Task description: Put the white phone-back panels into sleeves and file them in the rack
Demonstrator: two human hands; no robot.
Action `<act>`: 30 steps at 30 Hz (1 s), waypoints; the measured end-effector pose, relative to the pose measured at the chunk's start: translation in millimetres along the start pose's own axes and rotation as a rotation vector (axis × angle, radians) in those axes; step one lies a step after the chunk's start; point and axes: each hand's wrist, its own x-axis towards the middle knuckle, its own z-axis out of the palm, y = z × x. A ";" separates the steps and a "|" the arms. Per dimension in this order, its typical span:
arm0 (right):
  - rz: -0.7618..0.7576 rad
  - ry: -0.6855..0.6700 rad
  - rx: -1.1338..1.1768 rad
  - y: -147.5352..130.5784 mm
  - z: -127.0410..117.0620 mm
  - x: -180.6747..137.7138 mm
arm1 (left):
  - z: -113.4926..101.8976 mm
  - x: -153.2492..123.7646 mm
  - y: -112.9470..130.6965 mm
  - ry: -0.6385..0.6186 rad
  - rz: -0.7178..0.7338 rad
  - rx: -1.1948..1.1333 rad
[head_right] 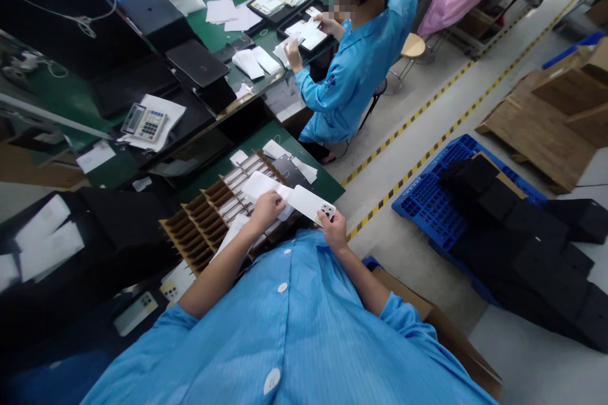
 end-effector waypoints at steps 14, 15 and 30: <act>-0.081 -0.013 -0.144 -7.8 18.8 -17.4 | 7.3 -15.0 5.4 0.181 -0.078 -0.079; -0.079 -0.019 -0.153 -9.6 20.0 -18.2 | 7.1 -15.2 6.7 0.166 -0.076 -0.047; -0.012 -0.006 -0.143 -7.4 17.8 -14.6 | 1.5 3.1 32.6 -0.197 -0.099 0.383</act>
